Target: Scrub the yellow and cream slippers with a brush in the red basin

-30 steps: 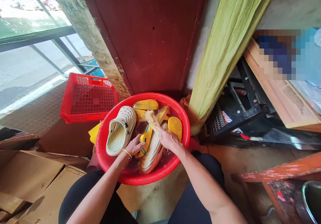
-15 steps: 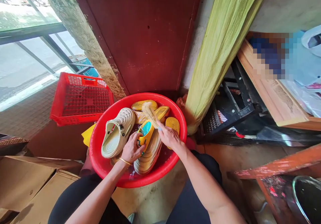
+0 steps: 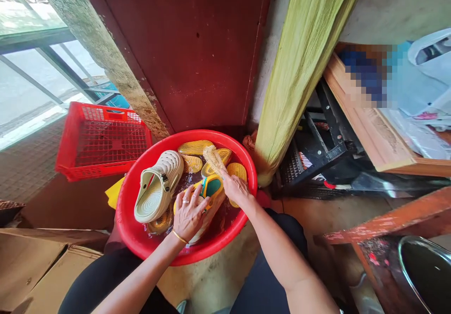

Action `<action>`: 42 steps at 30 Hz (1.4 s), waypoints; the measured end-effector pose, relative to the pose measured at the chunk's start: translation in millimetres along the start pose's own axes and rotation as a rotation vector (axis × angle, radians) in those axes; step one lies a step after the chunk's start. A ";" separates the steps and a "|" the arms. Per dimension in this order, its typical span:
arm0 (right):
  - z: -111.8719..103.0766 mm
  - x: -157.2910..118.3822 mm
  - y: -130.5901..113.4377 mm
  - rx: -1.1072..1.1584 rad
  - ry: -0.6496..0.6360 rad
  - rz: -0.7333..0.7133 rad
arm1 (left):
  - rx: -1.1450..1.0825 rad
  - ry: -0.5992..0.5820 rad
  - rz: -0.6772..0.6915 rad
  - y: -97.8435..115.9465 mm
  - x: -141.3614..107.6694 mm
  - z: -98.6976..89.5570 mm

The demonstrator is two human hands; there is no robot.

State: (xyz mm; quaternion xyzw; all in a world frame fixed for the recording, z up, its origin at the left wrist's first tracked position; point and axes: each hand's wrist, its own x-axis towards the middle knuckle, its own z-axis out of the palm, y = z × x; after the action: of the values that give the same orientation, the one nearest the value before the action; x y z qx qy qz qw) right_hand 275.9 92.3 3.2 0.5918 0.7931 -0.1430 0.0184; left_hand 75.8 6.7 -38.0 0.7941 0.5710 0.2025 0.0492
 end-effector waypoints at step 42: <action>31.7 2.3 -21.5 -0.033 -0.130 -0.051 | 0.218 -0.031 -0.644 -99.1 7.5 -21.5</action>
State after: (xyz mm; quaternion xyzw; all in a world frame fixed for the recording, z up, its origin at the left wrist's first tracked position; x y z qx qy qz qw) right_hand 250.5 81.0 -23.2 0.5603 0.8074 -0.1684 0.0762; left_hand -18.2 44.3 -47.1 0.5765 0.8099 0.1022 0.0339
